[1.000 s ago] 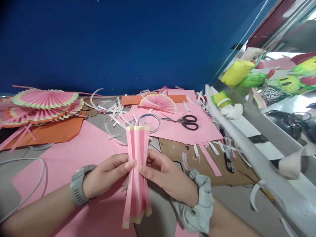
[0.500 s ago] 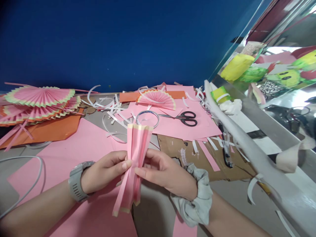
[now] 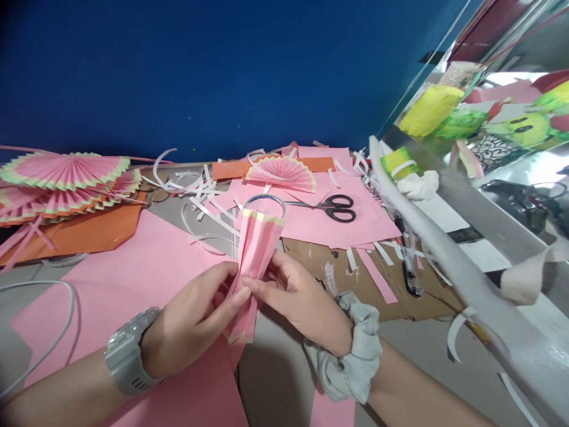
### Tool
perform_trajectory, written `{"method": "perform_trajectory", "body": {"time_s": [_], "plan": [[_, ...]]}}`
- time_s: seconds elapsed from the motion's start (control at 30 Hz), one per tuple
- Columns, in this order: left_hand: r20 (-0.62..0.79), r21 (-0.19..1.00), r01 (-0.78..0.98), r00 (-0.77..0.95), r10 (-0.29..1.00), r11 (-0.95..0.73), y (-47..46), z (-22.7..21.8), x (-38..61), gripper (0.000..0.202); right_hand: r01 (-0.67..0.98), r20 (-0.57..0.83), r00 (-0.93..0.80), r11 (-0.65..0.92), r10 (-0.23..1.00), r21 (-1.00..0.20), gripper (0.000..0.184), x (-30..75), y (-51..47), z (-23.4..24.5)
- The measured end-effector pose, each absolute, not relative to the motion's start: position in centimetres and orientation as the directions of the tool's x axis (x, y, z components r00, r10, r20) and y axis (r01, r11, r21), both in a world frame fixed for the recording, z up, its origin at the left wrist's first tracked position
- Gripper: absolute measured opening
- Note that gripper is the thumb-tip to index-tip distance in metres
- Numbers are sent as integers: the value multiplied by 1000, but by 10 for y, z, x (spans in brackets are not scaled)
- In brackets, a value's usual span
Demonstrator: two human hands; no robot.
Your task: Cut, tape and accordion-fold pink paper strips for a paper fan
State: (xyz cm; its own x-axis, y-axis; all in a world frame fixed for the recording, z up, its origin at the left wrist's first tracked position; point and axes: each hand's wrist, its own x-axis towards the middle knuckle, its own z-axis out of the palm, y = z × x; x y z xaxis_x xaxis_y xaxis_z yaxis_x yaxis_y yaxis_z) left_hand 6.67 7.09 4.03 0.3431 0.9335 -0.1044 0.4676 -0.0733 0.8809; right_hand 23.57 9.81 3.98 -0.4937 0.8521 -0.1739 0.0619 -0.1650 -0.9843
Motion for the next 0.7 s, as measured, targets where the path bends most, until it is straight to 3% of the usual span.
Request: {"method": "perform_trajectory", "body": {"time_s": [0.2,0.37,0.5,0.7], "plan": [[-171,892,451,409,896,-35,71,38,69,27,41,-159,-505,-161,848,-986,24,238,98,35],[-212,911,412,467,858,0,69,42,70,23,17,-169,-474,-183,864,-983,38,245,96,30],[-241,917,397,469,849,41,68,42,69,26,135,-189,-428,-145,884,-980,28,250,97,33],[-229,894,448,414,881,22,68,41,68,28,123,-127,-408,-84,904,-989,24,244,96,37]]}}
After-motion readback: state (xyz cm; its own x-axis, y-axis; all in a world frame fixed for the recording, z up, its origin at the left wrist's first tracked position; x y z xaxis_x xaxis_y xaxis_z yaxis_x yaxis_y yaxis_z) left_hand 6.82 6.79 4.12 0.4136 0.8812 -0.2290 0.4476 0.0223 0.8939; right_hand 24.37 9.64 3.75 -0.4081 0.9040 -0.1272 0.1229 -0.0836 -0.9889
